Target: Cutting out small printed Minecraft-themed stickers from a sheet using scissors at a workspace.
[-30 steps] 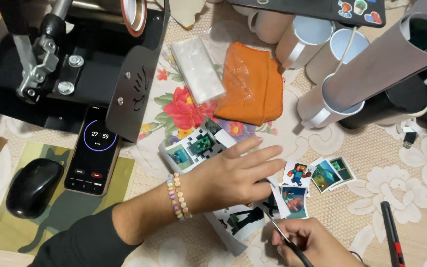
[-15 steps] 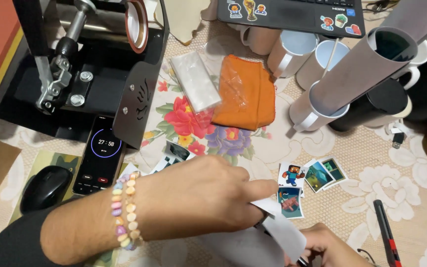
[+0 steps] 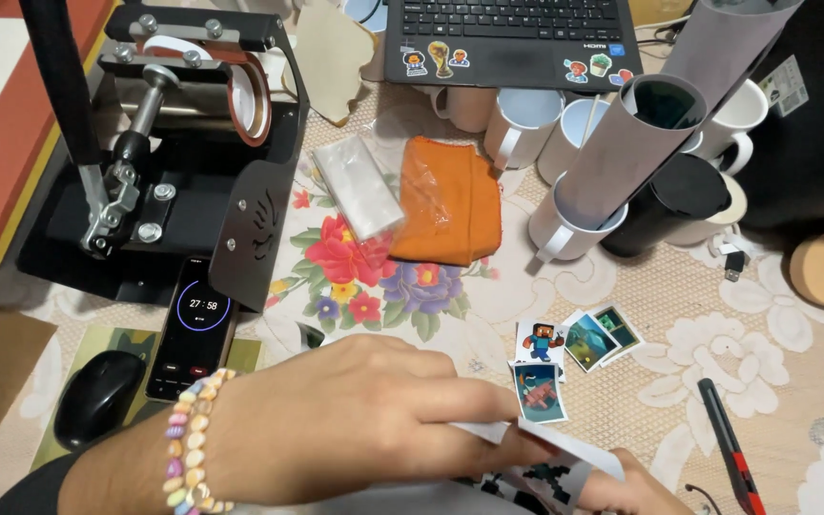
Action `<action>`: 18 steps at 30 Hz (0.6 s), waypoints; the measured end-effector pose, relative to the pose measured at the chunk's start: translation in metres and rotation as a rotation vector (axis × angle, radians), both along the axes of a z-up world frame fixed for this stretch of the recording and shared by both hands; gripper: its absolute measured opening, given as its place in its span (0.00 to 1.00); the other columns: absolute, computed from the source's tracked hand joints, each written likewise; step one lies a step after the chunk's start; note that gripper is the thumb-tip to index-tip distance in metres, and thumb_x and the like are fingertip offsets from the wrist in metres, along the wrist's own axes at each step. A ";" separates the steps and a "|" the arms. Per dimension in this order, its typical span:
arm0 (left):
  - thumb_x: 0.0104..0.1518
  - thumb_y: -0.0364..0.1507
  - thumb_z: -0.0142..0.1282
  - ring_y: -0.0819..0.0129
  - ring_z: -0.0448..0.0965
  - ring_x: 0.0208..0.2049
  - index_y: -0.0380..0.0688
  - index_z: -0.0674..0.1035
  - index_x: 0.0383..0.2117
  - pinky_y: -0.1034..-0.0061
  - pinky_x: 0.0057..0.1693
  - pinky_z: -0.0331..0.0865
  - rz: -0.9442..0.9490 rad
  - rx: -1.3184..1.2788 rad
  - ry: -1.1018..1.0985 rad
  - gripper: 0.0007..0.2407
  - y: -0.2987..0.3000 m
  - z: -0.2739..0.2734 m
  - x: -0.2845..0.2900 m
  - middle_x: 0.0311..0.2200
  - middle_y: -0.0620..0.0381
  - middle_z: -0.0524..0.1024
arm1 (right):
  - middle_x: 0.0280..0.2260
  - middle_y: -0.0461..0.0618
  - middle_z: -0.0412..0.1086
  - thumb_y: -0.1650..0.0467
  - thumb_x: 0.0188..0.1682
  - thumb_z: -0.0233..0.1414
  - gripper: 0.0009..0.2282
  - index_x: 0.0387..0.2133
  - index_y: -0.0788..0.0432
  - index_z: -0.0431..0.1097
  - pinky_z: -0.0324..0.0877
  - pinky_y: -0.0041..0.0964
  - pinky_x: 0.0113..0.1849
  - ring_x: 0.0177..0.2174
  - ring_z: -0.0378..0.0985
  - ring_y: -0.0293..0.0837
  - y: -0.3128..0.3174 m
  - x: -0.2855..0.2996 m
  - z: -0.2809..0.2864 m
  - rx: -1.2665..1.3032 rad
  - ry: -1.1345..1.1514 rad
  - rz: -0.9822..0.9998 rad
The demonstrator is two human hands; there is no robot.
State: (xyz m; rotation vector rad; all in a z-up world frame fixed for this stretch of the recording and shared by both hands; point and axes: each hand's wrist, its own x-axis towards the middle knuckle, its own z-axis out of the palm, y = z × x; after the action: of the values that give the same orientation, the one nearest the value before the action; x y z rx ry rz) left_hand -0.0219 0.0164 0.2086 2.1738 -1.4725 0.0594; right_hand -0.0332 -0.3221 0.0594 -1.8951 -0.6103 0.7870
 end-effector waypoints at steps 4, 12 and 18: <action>0.69 0.28 0.47 0.58 0.68 0.25 0.53 0.74 0.56 0.60 0.27 0.64 0.067 -0.008 -0.060 0.12 -0.008 0.007 -0.015 0.52 0.59 0.71 | 0.50 0.33 0.83 0.61 0.40 0.58 0.17 0.41 0.37 0.90 0.66 0.24 0.53 0.52 0.78 0.24 0.012 0.001 0.011 -0.635 0.463 -0.309; 0.64 0.42 0.49 0.56 0.67 0.15 0.60 0.70 0.56 0.64 0.30 0.66 0.262 0.070 0.216 0.16 -0.011 0.006 -0.030 0.20 0.58 0.59 | 0.21 0.42 0.70 0.62 0.44 0.67 0.12 0.20 0.57 0.77 0.63 0.33 0.30 0.25 0.69 0.34 0.054 0.009 0.103 -0.033 0.303 0.078; 0.68 0.30 0.43 0.60 0.63 0.21 0.52 0.72 0.54 0.62 0.27 0.63 0.121 0.059 -0.005 0.11 -0.009 0.015 -0.025 0.41 0.57 0.66 | 0.34 0.52 0.80 0.68 0.39 0.65 0.12 0.34 0.60 0.79 0.67 0.38 0.42 0.39 0.78 0.41 0.012 -0.011 0.003 -0.041 0.456 -0.350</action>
State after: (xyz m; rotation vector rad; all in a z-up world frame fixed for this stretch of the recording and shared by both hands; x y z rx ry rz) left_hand -0.0473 0.0072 0.2232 2.3098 -1.3606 0.0641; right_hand -0.0446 -0.3096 0.0626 -1.7121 0.0210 0.9588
